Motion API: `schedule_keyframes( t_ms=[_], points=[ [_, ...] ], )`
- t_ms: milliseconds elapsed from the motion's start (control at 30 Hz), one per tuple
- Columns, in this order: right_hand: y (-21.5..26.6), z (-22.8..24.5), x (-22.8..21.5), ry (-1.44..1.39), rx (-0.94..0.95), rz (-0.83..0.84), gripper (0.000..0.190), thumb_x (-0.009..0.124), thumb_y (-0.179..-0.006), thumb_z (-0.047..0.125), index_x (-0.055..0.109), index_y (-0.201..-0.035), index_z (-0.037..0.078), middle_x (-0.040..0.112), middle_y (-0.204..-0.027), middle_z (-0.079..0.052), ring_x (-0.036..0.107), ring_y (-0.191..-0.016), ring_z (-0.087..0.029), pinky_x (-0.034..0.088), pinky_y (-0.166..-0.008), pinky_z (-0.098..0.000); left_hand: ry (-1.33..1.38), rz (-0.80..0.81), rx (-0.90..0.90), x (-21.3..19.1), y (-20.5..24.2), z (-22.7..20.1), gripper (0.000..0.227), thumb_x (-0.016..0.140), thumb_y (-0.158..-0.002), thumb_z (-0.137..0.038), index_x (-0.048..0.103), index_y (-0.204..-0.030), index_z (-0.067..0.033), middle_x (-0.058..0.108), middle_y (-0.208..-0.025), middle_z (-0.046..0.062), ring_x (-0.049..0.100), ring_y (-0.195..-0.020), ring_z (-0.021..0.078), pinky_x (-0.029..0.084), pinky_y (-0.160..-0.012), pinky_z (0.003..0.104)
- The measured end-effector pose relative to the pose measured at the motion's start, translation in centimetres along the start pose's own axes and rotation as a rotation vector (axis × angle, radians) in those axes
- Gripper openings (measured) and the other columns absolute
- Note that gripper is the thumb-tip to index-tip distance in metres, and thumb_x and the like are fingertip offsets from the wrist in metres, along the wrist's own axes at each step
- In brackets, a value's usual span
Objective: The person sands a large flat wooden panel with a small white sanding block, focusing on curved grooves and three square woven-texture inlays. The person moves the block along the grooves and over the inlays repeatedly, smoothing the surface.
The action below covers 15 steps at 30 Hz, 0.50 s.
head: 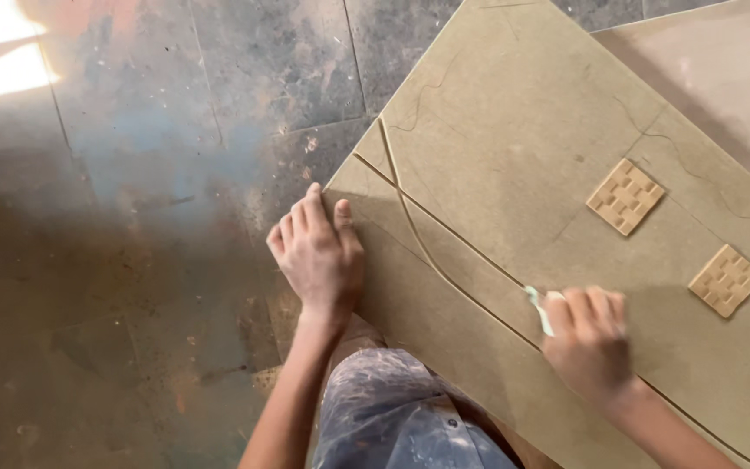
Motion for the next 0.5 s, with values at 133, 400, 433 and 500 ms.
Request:
schedule_keyframes(
  t_ms=[133,400,433,500],
  points=[
    [-0.4,0.2,3.5,-0.032,0.02,0.014,0.019,0.071,-0.087,0.007,0.055,-0.076,0.006,0.054,-0.076,-0.01,0.056,-0.077,-0.031,0.041,-0.074,-0.0463,-0.026,-0.108,0.089,0.4,0.0,0.2,0.043,0.052,-0.108,-0.031,0.058,-0.136,0.0002,0.067,-0.118,0.016,0.06,-0.109,0.032,0.039,-0.1,0.045],
    [-0.6,0.6,0.0,0.047,0.025,0.049,0.009,0.071,-0.087,0.006,0.063,-0.086,0.001,0.058,-0.081,-0.012,0.056,-0.079,-0.03,0.042,-0.075,-0.046,0.076,-0.056,0.021,0.4,-0.9,0.5,0.029,0.05,-0.111,-0.028,0.063,-0.125,-0.0066,0.069,-0.109,0.009,0.061,-0.101,0.0261,0.041,-0.095,0.044],
    [-1.5,1.4,-0.1,0.04,0.015,0.022,0.01,0.072,-0.089,0.006,0.064,-0.088,0.0,0.058,-0.081,-0.012,0.056,-0.078,-0.03,0.041,-0.074,-0.0461,0.073,-0.07,0.014,0.3,-0.6,0.9,0.029,0.05,-0.111,-0.028,0.063,-0.124,-0.0068,0.069,-0.109,0.01,0.061,-0.101,0.0264,0.041,-0.094,0.044],
    [-3.6,2.8,1.1,0.014,-0.027,-0.059,0.008,0.069,-0.087,0.008,0.065,-0.091,0.003,0.06,-0.082,-0.011,0.06,-0.084,-0.032,0.043,-0.077,-0.0462,0.079,-0.084,0.014,0.8,0.1,0.8,0.028,0.05,-0.111,-0.028,0.063,-0.124,-0.0071,0.069,-0.109,0.011,0.062,-0.101,0.027,0.041,-0.093,0.043]
  ],
)
Point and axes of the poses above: each hand's wrist, its own y-axis away from the middle knuckle, its own x-axis out of the palm, z = x × y, the point moved 4 cm from there along -y, towards the middle knuckle
